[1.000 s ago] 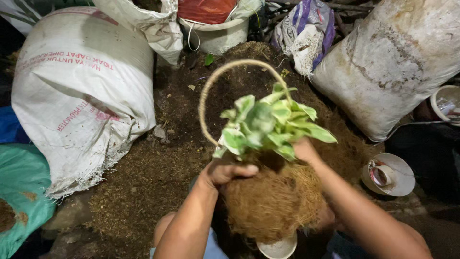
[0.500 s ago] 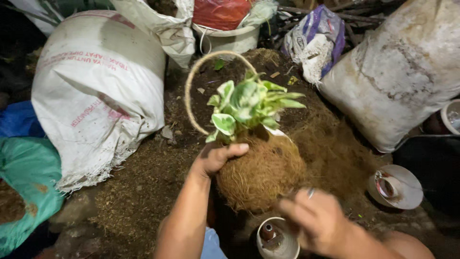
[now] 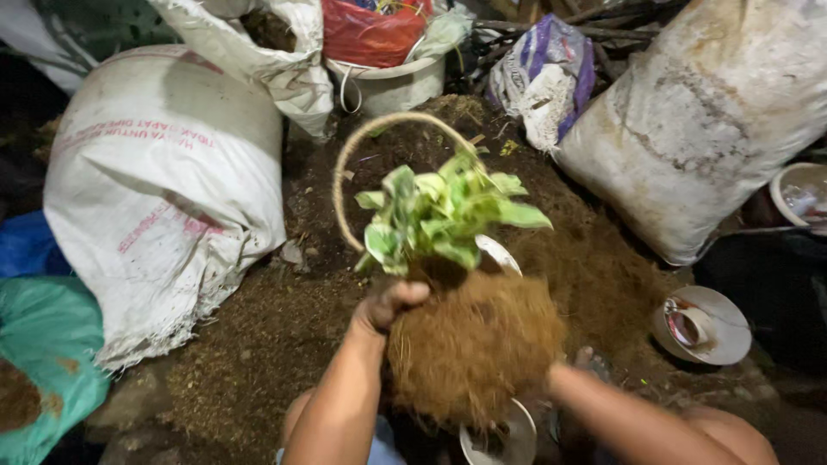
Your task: The person arranges a variegated pothos plant into a hanging basket filled with coconut coir. They repeatedly adjust the plant's position and tuck the coir around the base to secure it.
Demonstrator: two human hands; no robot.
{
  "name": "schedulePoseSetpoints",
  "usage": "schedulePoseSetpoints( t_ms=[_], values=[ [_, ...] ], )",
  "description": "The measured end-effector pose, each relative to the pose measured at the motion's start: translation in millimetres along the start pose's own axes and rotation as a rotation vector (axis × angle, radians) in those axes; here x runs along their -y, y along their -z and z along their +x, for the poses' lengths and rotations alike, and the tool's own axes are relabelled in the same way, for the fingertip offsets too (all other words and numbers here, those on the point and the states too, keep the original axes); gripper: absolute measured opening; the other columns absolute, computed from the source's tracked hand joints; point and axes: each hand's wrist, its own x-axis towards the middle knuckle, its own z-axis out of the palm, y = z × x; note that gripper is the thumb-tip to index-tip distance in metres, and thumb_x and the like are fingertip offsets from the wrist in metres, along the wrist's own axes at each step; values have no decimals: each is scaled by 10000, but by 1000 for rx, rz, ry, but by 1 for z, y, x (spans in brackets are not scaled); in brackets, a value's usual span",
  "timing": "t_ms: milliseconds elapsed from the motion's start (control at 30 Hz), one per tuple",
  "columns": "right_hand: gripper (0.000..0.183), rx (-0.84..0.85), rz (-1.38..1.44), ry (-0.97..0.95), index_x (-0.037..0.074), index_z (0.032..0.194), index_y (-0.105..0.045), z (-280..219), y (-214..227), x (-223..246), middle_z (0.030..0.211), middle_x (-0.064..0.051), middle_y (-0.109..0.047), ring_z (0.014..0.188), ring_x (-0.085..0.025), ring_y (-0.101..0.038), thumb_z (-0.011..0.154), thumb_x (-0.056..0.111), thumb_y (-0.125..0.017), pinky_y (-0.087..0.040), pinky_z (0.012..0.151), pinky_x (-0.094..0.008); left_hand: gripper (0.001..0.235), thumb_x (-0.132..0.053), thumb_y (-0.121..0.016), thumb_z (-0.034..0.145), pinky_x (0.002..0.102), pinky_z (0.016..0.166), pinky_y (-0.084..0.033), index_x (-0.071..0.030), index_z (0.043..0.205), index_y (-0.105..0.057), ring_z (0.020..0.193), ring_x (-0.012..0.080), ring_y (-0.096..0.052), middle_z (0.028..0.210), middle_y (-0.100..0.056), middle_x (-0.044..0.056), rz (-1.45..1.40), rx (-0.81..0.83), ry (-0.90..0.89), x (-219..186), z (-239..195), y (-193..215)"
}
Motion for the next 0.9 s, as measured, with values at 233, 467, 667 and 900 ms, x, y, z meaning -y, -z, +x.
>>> schedulePoseSetpoints(
  t_ms=[233,467,667,900],
  values=[
    [312,111,-184,739,46,1187,-706,-136,-6,80,960,-163,-708,842,-347,-710,886,124,-713,-569,728,-423,723,-297,-769,810,440,1022,-548,7,1426,-544,1177,304,-643,1330,-645,174,-317,-396,222,-69,6,-17],
    [512,-404,-512,1117,39,1109,-704,-130,99,125,967,-142,-676,804,-287,-668,598,14,-673,-534,651,-380,728,-278,-778,786,447,1022,-542,16,1415,-561,1165,317,-647,1309,-649,187,-275,-340,372,-61,11,-35],
    [150,-228,450,231,-9,1121,-725,-25,87,64,955,-114,-661,782,-209,-542,1032,97,-667,-407,670,-334,720,-284,-776,794,434,1071,-509,-8,1425,-567,1224,297,-620,1336,-656,159,-342,-191,468,-24,5,-44],
    [221,-37,1115,-101,80,1107,-686,0,77,27,985,0,-710,836,-115,-676,920,197,-666,-559,708,-281,771,-488,-825,734,470,972,-553,-13,1314,-648,1158,323,-655,1255,-693,173,-42,-507,652,-5,4,-50]
  ],
)
